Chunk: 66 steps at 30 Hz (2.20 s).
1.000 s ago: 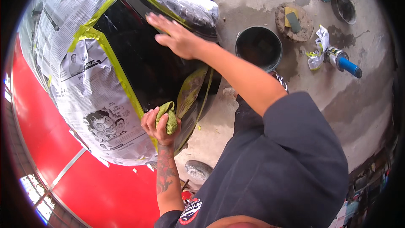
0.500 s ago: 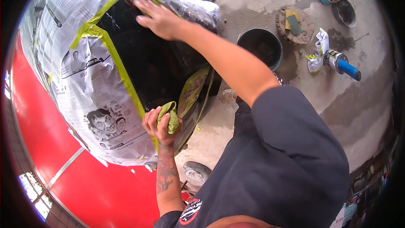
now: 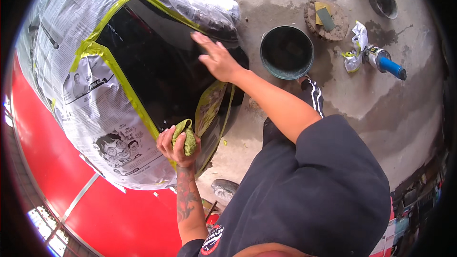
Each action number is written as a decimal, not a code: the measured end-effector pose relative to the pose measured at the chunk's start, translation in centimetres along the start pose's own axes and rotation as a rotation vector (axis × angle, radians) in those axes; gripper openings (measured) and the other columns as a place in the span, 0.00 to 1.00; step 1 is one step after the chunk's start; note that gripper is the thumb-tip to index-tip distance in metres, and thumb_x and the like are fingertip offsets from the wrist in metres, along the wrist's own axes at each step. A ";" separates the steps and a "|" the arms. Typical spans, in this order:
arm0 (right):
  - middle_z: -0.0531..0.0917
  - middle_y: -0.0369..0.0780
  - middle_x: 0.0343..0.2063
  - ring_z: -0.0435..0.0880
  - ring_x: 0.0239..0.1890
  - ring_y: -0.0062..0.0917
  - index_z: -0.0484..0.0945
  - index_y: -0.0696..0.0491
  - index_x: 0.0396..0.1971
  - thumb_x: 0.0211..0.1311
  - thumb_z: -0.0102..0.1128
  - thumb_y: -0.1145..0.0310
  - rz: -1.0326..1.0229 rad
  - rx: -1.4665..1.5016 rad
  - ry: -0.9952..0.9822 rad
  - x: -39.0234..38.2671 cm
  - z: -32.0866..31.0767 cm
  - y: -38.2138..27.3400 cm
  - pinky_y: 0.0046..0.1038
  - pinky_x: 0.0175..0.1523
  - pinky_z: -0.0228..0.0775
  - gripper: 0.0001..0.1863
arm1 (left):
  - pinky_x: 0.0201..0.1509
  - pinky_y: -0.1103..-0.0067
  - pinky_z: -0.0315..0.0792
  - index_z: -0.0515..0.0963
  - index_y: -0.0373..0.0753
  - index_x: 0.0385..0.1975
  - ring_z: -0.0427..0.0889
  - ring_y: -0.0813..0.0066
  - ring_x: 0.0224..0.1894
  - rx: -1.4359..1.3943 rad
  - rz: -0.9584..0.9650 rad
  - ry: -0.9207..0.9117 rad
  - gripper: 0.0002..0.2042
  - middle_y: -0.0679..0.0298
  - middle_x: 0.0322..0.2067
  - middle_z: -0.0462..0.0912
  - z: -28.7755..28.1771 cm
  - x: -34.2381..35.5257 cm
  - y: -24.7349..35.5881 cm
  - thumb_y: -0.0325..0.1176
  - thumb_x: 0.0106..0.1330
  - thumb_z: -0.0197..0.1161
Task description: The person polishes a masked black car panel by hand using a green cloth and a liquid from a bucket, wiping the surface repeatedly and checking the finish with their hand.
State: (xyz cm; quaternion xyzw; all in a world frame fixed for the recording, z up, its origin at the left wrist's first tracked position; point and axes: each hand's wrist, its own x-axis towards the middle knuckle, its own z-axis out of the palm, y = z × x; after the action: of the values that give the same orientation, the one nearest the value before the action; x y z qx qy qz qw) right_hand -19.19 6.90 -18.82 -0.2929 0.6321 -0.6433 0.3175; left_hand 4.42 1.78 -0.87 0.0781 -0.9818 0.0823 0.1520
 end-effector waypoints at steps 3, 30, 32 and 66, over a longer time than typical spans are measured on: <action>0.59 0.48 0.76 0.55 0.78 0.37 0.58 0.55 0.74 0.68 0.49 0.65 0.170 0.153 0.058 -2.4 0.2 7.3 0.41 0.80 0.48 0.35 | 0.56 0.57 0.74 0.73 0.48 0.45 0.77 0.52 0.51 -0.014 0.013 0.007 0.18 0.57 0.50 0.79 0.4 0.6 0.2 0.40 0.57 0.72; 0.57 0.44 0.77 0.52 0.80 0.35 0.58 0.50 0.76 0.68 0.45 0.65 -0.134 0.168 -0.019 3.2 -0.3 0.4 0.46 0.80 0.43 0.35 | 0.57 0.56 0.73 0.71 0.46 0.46 0.79 0.50 0.51 -0.005 0.018 -0.018 0.20 0.55 0.50 0.80 -0.2 0.6 0.2 0.35 0.57 0.73; 0.59 0.48 0.76 0.53 0.79 0.39 0.62 0.55 0.73 0.68 0.46 0.65 -0.227 0.185 0.018 5.0 -0.6 -2.8 0.35 0.80 0.45 0.33 | 0.57 0.56 0.73 0.71 0.46 0.46 0.79 0.50 0.51 -0.007 0.017 -0.020 0.20 0.55 0.50 0.80 0.0 0.5 0.1 0.36 0.58 0.73; 0.59 0.27 0.77 0.44 0.82 0.30 0.62 0.36 0.74 0.72 0.48 0.56 -0.344 -0.162 0.058 12.1 0.3 -1.7 0.67 0.76 0.26 0.31 | 0.57 0.56 0.72 0.73 0.49 0.44 0.77 0.53 0.52 -0.008 -0.028 0.002 0.18 0.58 0.51 0.80 0.0 -0.8 -0.4 0.46 0.60 0.72</action>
State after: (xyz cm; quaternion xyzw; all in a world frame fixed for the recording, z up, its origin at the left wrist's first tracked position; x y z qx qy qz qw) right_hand -26.66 -2.73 -17.41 -0.4026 0.6314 -0.6433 0.1596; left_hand 5.26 1.53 -1.07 0.0911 -0.9808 0.0761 0.1546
